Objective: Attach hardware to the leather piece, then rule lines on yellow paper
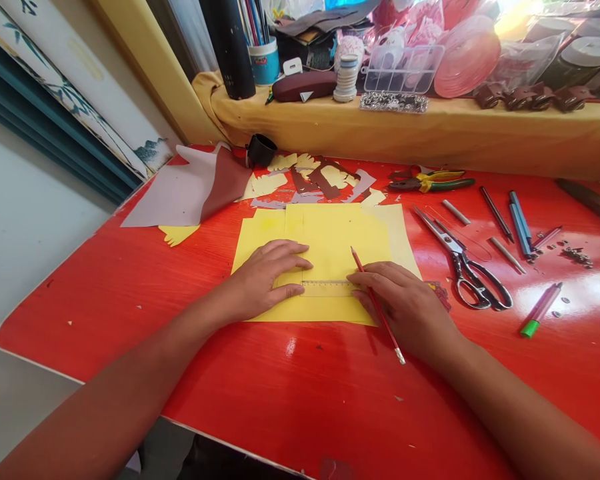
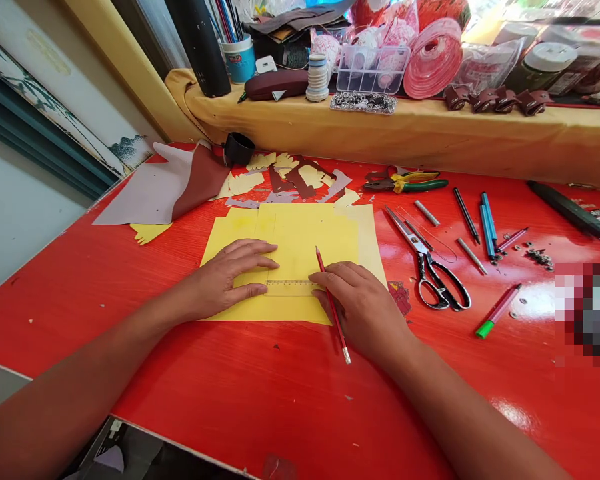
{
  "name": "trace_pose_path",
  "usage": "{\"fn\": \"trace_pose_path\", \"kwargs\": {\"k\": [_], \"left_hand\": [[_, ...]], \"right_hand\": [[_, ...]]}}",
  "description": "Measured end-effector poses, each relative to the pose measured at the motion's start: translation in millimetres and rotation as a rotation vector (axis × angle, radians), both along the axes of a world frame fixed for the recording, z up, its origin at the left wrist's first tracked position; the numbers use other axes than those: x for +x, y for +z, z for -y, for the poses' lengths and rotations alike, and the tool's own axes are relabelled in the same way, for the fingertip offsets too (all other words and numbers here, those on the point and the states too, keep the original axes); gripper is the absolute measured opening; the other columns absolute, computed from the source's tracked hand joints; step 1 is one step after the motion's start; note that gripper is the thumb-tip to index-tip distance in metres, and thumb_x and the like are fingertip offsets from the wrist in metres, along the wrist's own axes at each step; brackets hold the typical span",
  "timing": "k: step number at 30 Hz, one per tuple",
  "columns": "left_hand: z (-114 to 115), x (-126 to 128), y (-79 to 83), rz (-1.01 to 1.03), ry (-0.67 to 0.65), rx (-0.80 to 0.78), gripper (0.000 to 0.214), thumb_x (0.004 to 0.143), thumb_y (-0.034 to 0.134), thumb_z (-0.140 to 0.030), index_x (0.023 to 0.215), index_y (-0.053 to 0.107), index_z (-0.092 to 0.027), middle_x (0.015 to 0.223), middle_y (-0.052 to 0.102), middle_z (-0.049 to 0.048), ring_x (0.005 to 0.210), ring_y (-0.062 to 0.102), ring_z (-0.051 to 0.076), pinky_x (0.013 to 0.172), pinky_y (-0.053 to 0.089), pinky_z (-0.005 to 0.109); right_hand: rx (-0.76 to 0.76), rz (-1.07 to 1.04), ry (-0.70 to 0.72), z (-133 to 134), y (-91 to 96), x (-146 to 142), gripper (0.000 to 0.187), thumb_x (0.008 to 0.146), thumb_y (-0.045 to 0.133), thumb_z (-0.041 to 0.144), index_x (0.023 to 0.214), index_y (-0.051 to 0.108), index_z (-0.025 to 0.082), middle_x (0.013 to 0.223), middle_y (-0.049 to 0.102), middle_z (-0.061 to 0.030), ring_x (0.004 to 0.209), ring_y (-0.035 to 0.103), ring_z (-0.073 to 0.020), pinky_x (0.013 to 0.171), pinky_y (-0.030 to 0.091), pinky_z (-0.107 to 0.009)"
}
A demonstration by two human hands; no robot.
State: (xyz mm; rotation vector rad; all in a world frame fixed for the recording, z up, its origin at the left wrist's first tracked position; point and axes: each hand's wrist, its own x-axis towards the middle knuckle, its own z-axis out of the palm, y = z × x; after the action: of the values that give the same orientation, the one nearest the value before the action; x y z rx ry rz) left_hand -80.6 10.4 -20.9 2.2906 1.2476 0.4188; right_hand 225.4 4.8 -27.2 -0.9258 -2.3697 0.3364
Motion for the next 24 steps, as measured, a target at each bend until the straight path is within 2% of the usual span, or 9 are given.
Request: {"fn": "trace_pose_path", "kwargs": {"k": [24], "left_hand": [[-0.8,1.5,0.7,0.007,0.004,0.002,0.035,0.101,0.065,-0.046,0.132,0.069,-0.030,0.159,0.056,0.0069,0.151,0.043,0.032,0.125,0.037,0.056]], "right_hand": [[-0.004,0.013,-0.002,-0.2,1.3,0.4,0.019,0.108,0.056,0.021,0.123,0.068,0.025,0.111,0.077,-0.0110,0.100,0.073,-0.0276,0.085,0.061,-0.044]]}}
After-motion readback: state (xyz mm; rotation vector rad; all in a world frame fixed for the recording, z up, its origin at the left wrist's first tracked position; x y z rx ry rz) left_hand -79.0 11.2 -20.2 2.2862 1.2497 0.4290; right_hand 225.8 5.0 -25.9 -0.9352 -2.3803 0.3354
